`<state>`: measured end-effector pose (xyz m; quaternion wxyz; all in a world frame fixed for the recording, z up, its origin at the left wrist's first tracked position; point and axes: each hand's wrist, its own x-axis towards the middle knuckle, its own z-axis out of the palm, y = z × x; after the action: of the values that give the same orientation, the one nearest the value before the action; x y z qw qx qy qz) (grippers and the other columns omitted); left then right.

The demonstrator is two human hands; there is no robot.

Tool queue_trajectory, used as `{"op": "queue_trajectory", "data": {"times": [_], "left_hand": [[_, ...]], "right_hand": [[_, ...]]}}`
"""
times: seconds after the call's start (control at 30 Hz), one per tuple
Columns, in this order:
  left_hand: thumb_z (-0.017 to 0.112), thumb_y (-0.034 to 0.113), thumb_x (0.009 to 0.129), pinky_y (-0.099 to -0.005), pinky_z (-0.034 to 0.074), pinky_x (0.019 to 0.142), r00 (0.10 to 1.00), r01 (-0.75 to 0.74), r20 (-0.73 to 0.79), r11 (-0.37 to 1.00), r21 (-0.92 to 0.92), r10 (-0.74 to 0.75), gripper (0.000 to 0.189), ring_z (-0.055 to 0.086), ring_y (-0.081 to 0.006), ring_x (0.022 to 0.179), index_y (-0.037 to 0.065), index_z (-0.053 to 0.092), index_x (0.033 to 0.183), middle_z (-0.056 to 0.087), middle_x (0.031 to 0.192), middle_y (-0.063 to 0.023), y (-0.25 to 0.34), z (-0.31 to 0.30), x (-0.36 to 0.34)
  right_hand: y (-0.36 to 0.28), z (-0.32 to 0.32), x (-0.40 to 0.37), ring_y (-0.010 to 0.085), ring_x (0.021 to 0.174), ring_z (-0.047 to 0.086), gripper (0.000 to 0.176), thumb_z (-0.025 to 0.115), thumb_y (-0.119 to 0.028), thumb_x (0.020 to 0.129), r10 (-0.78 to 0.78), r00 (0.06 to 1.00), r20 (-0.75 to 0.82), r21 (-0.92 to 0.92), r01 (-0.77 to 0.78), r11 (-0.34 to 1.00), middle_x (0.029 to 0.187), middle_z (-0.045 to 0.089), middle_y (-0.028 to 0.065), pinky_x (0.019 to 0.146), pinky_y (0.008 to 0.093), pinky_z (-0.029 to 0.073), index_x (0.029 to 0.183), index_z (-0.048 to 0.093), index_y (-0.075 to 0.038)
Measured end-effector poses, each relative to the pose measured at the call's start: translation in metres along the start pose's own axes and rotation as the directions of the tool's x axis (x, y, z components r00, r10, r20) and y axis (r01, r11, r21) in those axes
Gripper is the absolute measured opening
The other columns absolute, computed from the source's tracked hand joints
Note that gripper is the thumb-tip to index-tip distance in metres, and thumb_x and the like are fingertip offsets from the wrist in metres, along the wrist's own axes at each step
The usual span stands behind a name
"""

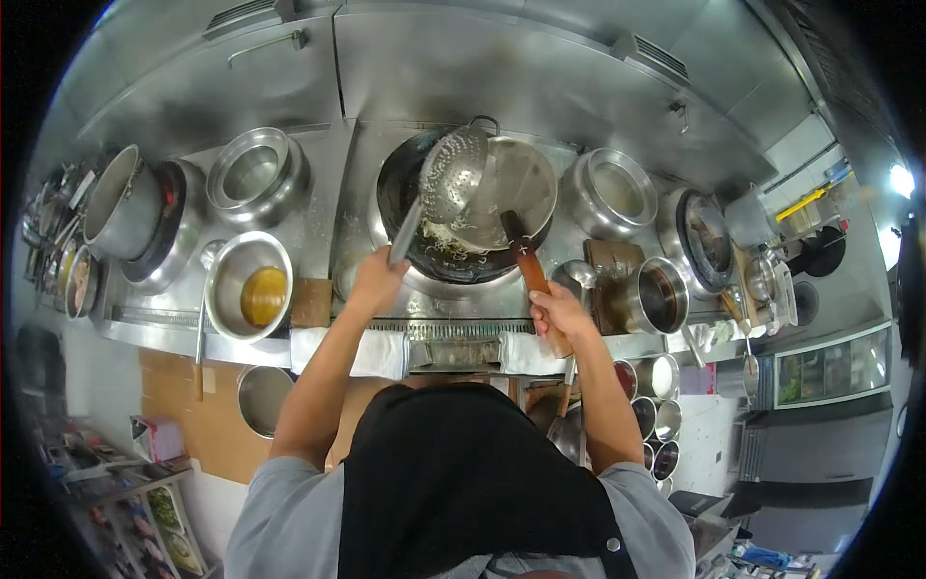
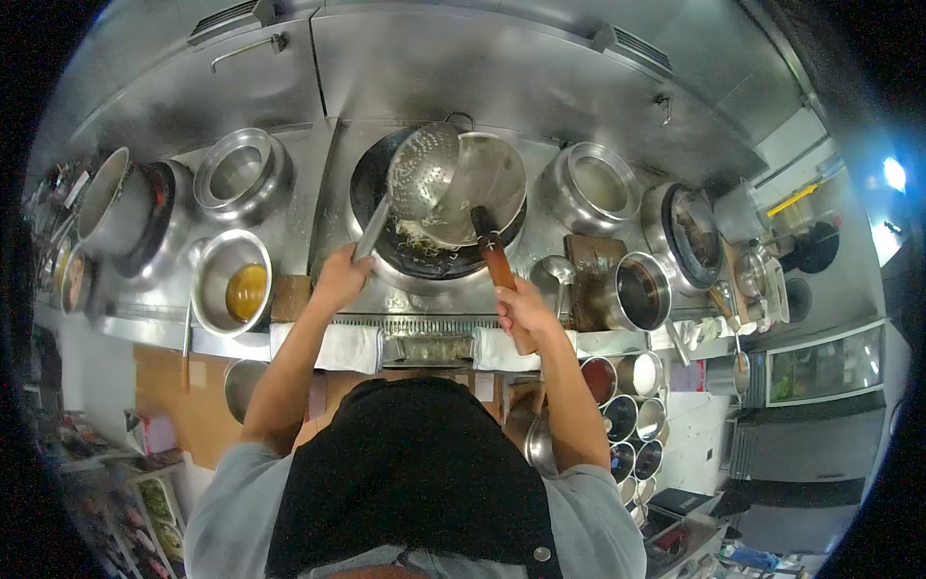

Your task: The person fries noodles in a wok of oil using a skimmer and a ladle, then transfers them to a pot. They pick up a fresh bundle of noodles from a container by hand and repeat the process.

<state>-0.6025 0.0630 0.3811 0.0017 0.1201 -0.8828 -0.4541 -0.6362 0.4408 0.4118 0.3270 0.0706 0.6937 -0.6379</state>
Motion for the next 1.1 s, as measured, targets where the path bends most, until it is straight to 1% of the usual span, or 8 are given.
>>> {"op": "queue_trajectory", "data": {"times": [0.17,0.2,0.3,0.4,0.5,0.63,0.8,1.1], "left_hand": [[0.069,0.031,0.095,-0.0528,0.052,0.095,0.972,-0.016,-0.232,0.996,0.083,0.035,0.048,0.067,-0.0508,0.109,-0.006,0.065,0.124,0.07,0.11,-0.0347,0.009,-0.008,-0.001],[0.069,0.031,0.095,-0.0547,0.052,0.094,0.959,-0.023,-0.279,0.995,0.097,0.049,0.048,0.067,-0.0523,0.109,-0.008,0.064,0.123,0.07,0.109,-0.037,0.012,-0.01,0.003],[0.069,0.031,0.095,-0.0541,0.052,0.095,0.946,0.077,-0.325,0.984,0.163,-0.02,0.046,0.067,-0.0525,0.11,-0.009,0.065,0.119,0.07,0.108,-0.0371,0.025,-0.012,0.008],[0.07,0.031,0.096,-0.0523,0.052,0.099,0.94,0.149,-0.33,0.975,0.165,-0.087,0.053,0.066,-0.0509,0.115,-0.008,0.063,0.131,0.069,0.118,-0.0359,0.026,-0.009,0.005],[0.07,0.032,0.097,-0.0523,0.052,0.098,0.936,0.188,-0.329,0.969,0.162,-0.126,0.052,0.067,-0.0508,0.115,-0.008,0.064,0.129,0.069,0.116,-0.0369,0.029,-0.001,0.0],[0.072,0.03,0.094,-0.0532,0.052,0.095,0.914,0.212,-0.368,0.974,0.082,-0.168,0.045,0.068,-0.0512,0.109,-0.009,0.067,0.116,0.07,0.109,-0.0367,0.034,0.008,-0.009],[0.072,0.031,0.094,-0.0525,0.052,0.095,0.904,0.248,-0.375,0.967,0.065,-0.206,0.047,0.069,-0.0506,0.107,-0.009,0.067,0.119,0.071,0.108,-0.0355,0.04,0.002,-0.03],[0.071,0.029,0.094,-0.0506,0.052,0.097,0.899,0.264,-0.391,0.957,0.124,-0.197,0.048,0.069,-0.0494,0.111,-0.007,0.067,0.124,0.071,0.113,-0.035,0.049,-0.01,-0.02]], "right_hand": [[-0.04,-0.031,-0.028,0.0125,0.053,0.054,0.018,0.06,-0.019,0.105,-0.157,0.978,-0.135,-0.417,0.088,0.905,0.071,0.054,0.0022,0.043,0.0316,0.045,0.117,0.052,-0.009],[-0.042,-0.053,-0.021,0.0253,0.058,0.065,0.023,0.061,-0.021,0.103,-0.23,0.968,-0.102,-0.532,0.142,0.834,0.074,0.063,0.0114,0.05,0.0426,0.051,0.12,0.052,-0.008],[-0.073,-0.088,-0.031,0.0436,0.072,0.07,0.026,0.064,-0.02,0.102,-0.747,0.645,0.16,-0.902,0.403,0.155,0.084,0.07,0.0235,0.064,0.0532,0.054,0.121,0.052,-0.006],[-0.133,-0.084,-0.072,0.0535,0.09,0.068,0.028,0.062,-0.021,0.1,-0.576,0.811,0.101,-0.943,0.263,0.204,0.096,0.071,0.03,0.081,0.0628,0.051,0.122,0.052,-0.006],[-0.147,-0.08,-0.06,0.0513,0.091,0.069,0.025,0.058,-0.017,0.099,-0.425,0.901,0.091,-0.988,0.135,0.075,0.095,0.072,0.0281,0.081,0.0617,0.052,0.12,0.051,-0.006],[-0.101,-0.089,0.022,0.0505,0.094,0.07,0.024,0.048,-0.011,0.1,-0.301,0.919,0.254,-0.967,0.236,-0.096,0.099,0.072,0.0297,0.084,0.0624,0.053,0.122,0.051,-0.004],[-0.136,-0.105,0.001,0.0495,0.105,0.068,0.034,0.063,-0.023,0.1,-0.269,0.952,0.145,-0.98,0.176,0.094,0.109,0.072,0.0271,0.091,0.0603,0.052,0.13,0.056,-0.009],[-0.109,-0.093,0.015,0.0485,0.103,0.068,0.037,0.065,-0.02,0.096,-0.331,0.92,0.212,-0.961,0.257,0.099,0.107,0.073,0.0249,0.09,0.0585,0.052,0.131,0.061,-0.011]]}}
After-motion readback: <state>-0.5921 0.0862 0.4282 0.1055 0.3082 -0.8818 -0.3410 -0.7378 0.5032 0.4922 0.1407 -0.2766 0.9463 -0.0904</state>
